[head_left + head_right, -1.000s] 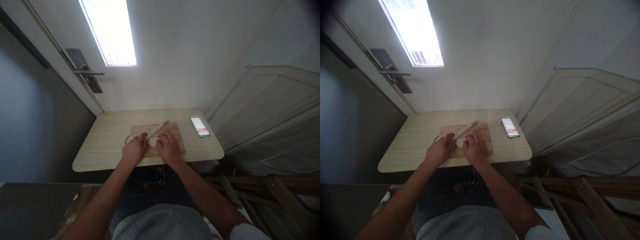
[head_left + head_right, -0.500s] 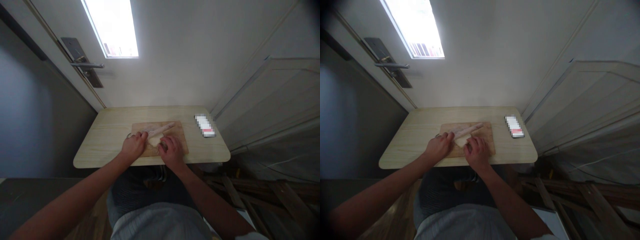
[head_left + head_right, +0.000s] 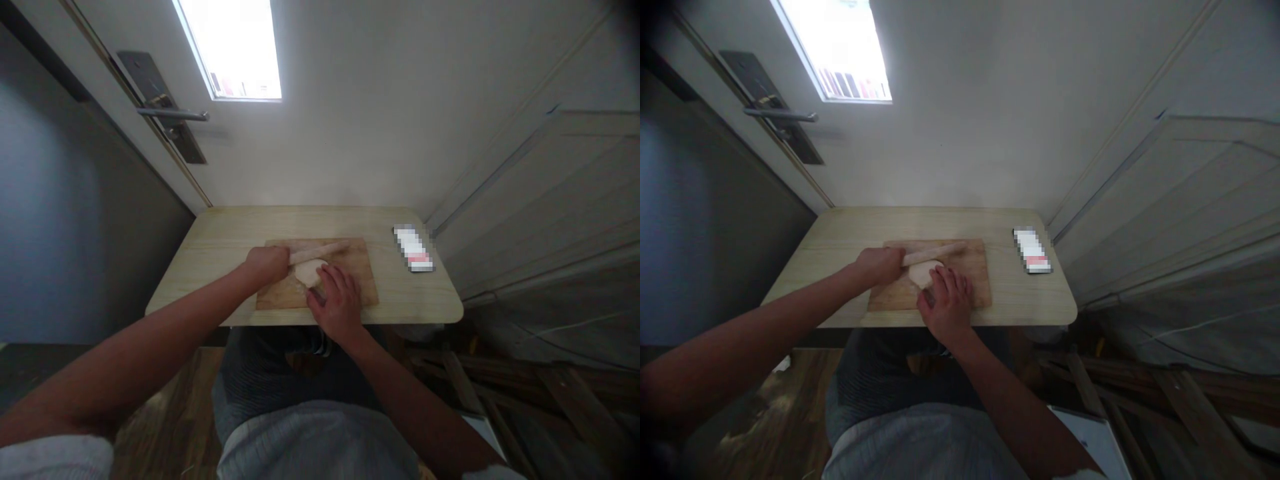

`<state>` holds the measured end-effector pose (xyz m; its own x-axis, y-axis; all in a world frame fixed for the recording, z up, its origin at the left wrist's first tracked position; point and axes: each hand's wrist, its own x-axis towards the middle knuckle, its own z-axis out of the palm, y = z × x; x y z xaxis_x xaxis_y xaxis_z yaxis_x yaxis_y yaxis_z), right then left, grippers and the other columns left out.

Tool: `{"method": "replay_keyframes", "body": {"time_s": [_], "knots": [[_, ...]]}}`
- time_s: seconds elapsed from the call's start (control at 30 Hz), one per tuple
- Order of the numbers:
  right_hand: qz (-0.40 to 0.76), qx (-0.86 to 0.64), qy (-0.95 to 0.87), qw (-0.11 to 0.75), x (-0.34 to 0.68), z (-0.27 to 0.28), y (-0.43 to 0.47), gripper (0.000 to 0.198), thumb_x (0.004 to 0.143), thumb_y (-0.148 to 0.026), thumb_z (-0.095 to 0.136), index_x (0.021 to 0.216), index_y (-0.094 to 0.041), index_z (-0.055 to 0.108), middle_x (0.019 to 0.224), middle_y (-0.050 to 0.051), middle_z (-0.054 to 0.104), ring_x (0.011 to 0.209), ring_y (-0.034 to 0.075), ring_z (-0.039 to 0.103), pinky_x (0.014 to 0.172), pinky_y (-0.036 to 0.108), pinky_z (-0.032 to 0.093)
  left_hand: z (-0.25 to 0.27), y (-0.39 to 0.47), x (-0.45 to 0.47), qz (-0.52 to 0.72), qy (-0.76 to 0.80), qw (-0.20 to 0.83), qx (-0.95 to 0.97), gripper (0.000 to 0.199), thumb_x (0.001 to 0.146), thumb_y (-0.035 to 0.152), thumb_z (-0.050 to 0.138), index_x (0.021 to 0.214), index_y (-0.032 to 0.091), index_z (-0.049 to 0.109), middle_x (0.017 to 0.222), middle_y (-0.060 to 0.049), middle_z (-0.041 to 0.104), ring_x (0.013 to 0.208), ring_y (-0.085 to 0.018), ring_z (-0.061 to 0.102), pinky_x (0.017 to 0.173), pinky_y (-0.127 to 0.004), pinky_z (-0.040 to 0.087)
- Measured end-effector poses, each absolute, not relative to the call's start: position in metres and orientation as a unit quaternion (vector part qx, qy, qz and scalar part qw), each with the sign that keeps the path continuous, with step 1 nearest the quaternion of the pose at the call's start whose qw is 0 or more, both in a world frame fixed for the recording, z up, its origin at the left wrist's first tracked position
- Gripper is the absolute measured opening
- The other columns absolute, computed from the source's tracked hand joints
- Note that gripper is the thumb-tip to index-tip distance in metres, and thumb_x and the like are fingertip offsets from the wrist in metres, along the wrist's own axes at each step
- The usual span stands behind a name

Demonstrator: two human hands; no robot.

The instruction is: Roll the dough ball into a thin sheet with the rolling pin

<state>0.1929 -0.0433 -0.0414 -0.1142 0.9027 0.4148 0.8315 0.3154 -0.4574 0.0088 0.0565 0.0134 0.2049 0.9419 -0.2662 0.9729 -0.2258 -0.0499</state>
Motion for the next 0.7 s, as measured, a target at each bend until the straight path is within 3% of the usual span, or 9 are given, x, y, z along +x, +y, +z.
{"method": "replay_keyframes", "body": {"time_s": [0.23, 0.4, 0.7], "knots": [[0.068, -0.592, -0.753, 0.28, 0.192, -0.039, -0.051, 0.055, 0.094, -0.048, 0.057, 0.142, -0.021, 0.052, 0.151, 0.012, 0.052, 0.14, 0.032, 0.042, 0.119, 0.055, 0.021, 0.008, 0.018, 0.006, -0.082, 0.571, 0.025, 0.817, 0.041, 0.099, 0.025, 0.035, 0.137, 0.019, 0.047, 0.107, -0.018, 0.069, 0.096, -0.031, 0.07, 0.08, -0.041, 0.053], [0.068, -0.587, -0.759, 0.273, 0.193, -0.039, -0.053, 0.055, 0.095, -0.049, 0.055, 0.142, -0.021, 0.052, 0.151, 0.012, 0.052, 0.139, 0.032, 0.043, 0.118, 0.054, 0.021, 0.012, -0.01, 0.009, -0.101, 0.57, -0.037, 0.815, 0.053, 0.099, 0.026, 0.036, 0.151, 0.019, 0.035, 0.112, -0.02, 0.063, 0.1, -0.034, 0.064, 0.08, -0.044, 0.051], [0.049, -0.597, -0.745, 0.293, 0.193, -0.036, -0.06, 0.053, 0.091, -0.044, 0.06, 0.138, -0.018, 0.055, 0.14, 0.014, 0.058, 0.128, 0.031, 0.049, 0.111, 0.049, 0.032, 0.001, -0.015, 0.016, 0.014, 0.585, -0.03, 0.81, 0.06, 0.097, 0.022, 0.039, 0.157, 0.028, 0.03, 0.126, -0.014, 0.061, 0.116, -0.03, 0.055, 0.099, -0.046, 0.041]]}}
